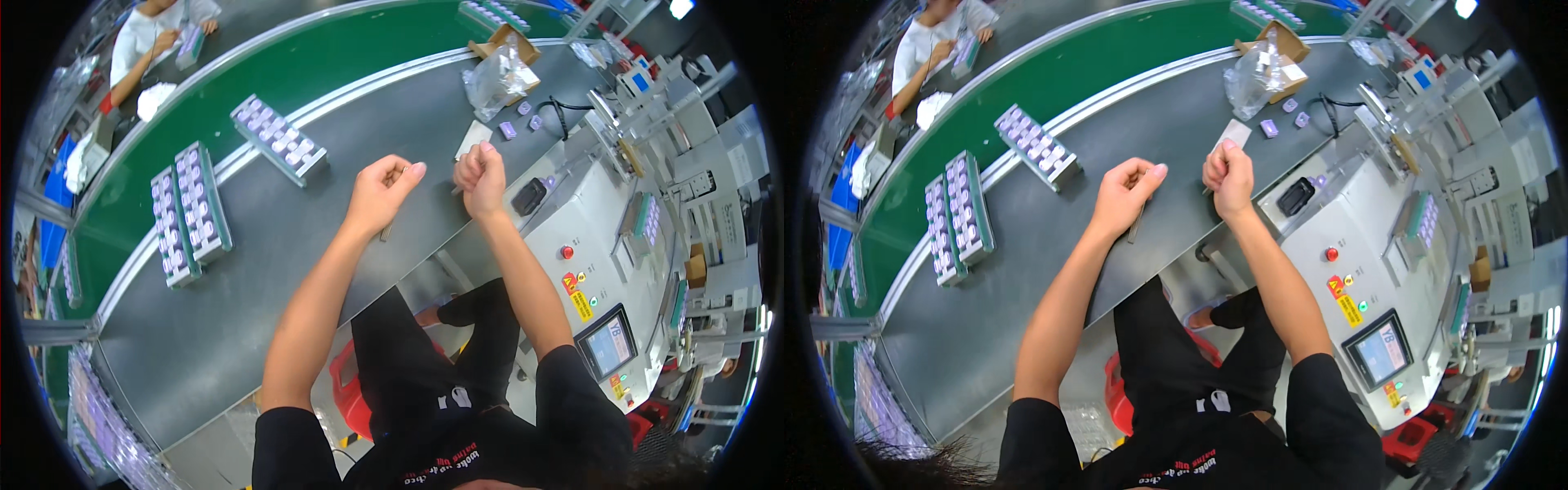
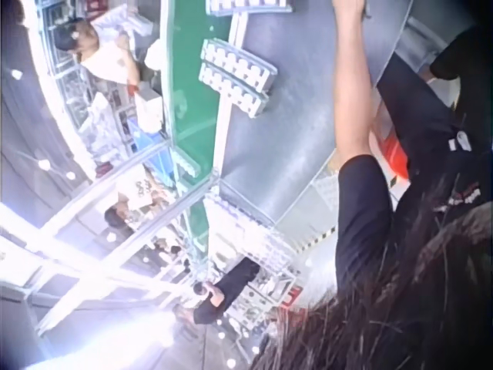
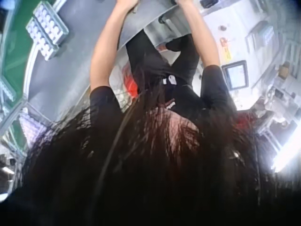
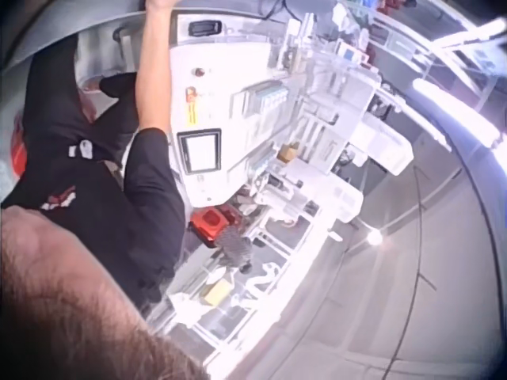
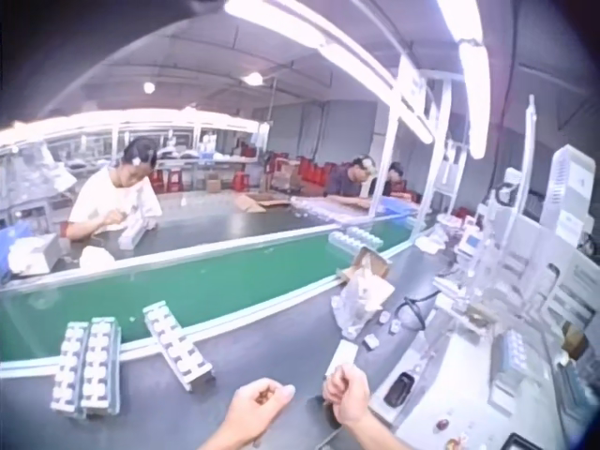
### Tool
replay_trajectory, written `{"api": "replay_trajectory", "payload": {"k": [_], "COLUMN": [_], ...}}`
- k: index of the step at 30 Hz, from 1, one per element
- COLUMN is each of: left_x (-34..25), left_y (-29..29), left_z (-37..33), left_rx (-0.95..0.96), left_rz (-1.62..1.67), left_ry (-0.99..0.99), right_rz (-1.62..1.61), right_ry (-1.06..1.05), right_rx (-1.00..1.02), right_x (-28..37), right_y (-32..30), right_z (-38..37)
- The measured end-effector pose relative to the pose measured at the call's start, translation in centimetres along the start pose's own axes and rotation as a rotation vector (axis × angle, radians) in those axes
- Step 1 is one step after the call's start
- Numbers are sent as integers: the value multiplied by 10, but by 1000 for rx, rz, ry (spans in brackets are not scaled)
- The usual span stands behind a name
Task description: Operates an automated component processing machine and organizes trays of electronic parts on a conveyor belt.
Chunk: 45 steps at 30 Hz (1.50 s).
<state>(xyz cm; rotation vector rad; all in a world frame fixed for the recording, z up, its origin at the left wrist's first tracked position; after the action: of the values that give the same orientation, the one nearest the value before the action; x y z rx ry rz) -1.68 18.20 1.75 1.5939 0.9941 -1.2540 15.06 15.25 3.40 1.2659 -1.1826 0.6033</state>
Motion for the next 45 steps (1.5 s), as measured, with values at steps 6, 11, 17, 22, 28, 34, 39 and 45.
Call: {"api": "replay_trajectory", "payload": {"k": [6,11,17,22,28,34,39,45], "left_x": [0,-3,0,-2,1,0,9,5], "left_y": [-6,-5,-7,-2,-1,-6,-2,2], "left_z": [4,4,3,2,1,3,0,2], "left_rx": [-28,-17,-16,21,-10,-16,-18,-24], "left_rz": [5,-2,-12,-38,-35,-20,-87,-41], "left_ry": [-15,-2,-4,-40,-6,-13,43,35], "right_rz": [-251,-222,90,239,169,409,729,1008], "right_ry": [198,50,-296,-183,-90,-419,-492,-668], "right_rx": [-250,-260,-203,-355,-333,-579,-681,-632], "right_x": [-6,46,65,14,7,5,8,30], "right_y": [-25,-31,-35,-75,-78,-94,-111,-85], "right_z": [-3,-31,-41,-43,-45,-51,-45,-26]}}
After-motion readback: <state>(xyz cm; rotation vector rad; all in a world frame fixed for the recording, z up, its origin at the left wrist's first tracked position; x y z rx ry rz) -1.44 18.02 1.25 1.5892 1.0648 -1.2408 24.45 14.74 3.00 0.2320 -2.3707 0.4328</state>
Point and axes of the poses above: each hand's wrist, its own z-axis away from the middle knuckle, its own y-axis out of the palm, x = y × z, the point moved 7 cm from there along -z, towards the middle knuckle, and after that the axes turned 7 degrees about -x, right-handed, at the moved point
